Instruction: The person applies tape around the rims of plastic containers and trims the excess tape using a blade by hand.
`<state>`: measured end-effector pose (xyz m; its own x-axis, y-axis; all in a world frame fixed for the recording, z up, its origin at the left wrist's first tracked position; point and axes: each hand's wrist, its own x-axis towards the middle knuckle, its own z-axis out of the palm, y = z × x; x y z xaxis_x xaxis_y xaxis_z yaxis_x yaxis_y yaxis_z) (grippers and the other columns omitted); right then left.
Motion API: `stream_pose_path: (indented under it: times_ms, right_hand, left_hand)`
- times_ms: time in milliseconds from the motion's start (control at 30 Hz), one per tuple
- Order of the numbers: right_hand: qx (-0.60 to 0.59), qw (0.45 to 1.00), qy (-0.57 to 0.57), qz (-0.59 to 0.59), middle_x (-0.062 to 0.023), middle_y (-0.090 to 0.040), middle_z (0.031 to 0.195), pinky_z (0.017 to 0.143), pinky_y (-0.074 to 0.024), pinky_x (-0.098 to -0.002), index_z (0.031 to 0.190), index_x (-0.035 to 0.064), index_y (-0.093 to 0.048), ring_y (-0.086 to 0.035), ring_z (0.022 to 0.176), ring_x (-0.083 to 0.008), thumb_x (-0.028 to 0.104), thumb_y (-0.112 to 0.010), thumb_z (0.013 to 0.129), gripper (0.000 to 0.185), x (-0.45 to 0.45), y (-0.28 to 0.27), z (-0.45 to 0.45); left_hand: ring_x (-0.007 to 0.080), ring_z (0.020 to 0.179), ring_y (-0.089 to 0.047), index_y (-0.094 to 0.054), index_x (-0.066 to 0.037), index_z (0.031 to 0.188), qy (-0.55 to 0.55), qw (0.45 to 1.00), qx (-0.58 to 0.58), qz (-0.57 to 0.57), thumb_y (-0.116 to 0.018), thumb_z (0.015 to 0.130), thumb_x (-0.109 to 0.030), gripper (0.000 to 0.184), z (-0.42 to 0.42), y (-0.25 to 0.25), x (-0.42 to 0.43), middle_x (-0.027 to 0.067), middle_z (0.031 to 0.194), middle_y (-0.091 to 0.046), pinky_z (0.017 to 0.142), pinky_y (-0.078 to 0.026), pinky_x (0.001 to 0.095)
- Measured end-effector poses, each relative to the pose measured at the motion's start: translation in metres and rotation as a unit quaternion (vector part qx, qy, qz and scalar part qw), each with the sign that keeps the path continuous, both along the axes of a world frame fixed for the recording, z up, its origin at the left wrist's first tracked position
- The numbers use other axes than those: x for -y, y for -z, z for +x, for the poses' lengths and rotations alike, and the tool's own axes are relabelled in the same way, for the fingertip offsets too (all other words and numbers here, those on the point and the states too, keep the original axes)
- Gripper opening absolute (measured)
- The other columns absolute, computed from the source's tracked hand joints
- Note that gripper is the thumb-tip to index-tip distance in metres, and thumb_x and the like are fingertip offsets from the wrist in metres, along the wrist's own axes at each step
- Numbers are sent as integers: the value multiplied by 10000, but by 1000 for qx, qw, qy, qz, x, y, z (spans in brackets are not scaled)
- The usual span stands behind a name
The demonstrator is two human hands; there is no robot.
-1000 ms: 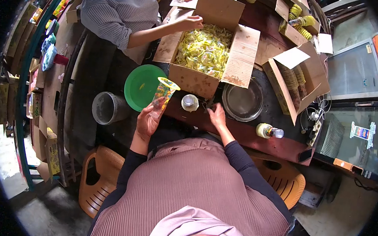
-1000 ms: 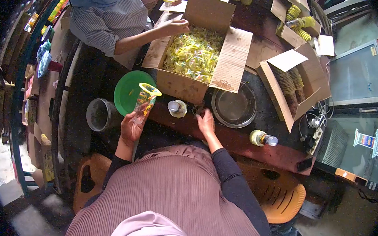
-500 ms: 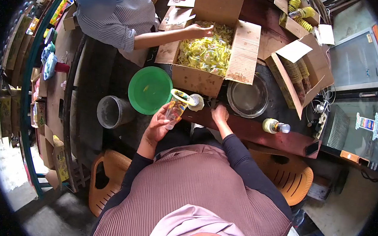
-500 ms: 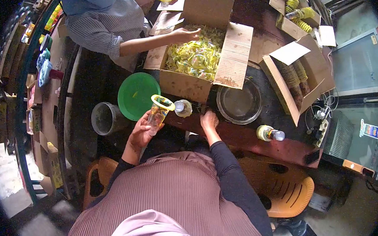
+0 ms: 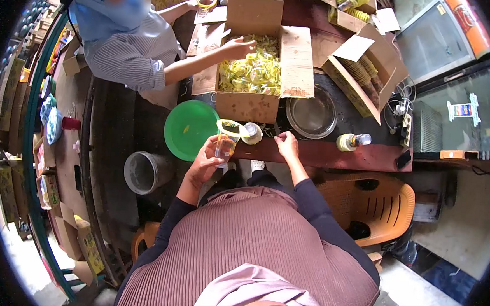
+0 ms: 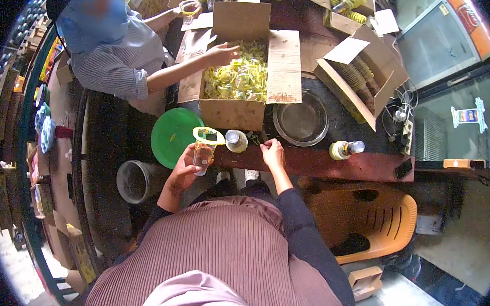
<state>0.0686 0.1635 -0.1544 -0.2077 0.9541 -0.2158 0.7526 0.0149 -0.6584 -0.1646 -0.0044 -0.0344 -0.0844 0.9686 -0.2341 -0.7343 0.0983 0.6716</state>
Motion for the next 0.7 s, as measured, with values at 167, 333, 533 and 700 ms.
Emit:
stream_pose_path:
  times_ms: [167,333,533,700]
  right_hand:
    - [-295,941,-8,-163,-29,-629,775,573,-477,-244,922,33,-599,-583,657,-82,321,-575,927,289,28,-91,-27]
    - [-162,974,-145,-57,-76,-598,691,581,-463,-319,795,19,-593,-583,631,-160,559,-668,782,545,62,-180,-53]
    - [-70,991,-109,25,-164,-629,789,646,-483,-397,806,5,-598,-633,730,-306,439,-732,735,460,94,-190,-63]
    - [11,982,-131,137,-190,-610,879,678,-492,-459,883,12,-590,-613,816,-388,232,-626,844,226,119,-179,-71]
  left_hand:
    - [174,1148,-495,-402,-25,1308,38,978,-201,36,-710,668,-3,712,-17,-10,0,71,1245,-495,1022,-369,333]
    - [195,1106,-543,-477,-49,1260,78,911,-394,99,-715,701,-23,608,-24,-21,-4,71,1172,-558,997,-404,349]
    - [312,1027,-563,-521,-80,1198,93,701,-679,198,-766,615,-32,633,-24,-39,0,113,1094,-565,859,-470,396]
    - [310,1015,-545,-519,-57,1116,122,671,-707,187,-826,583,-268,650,-7,-43,6,116,1032,-559,839,-445,388]
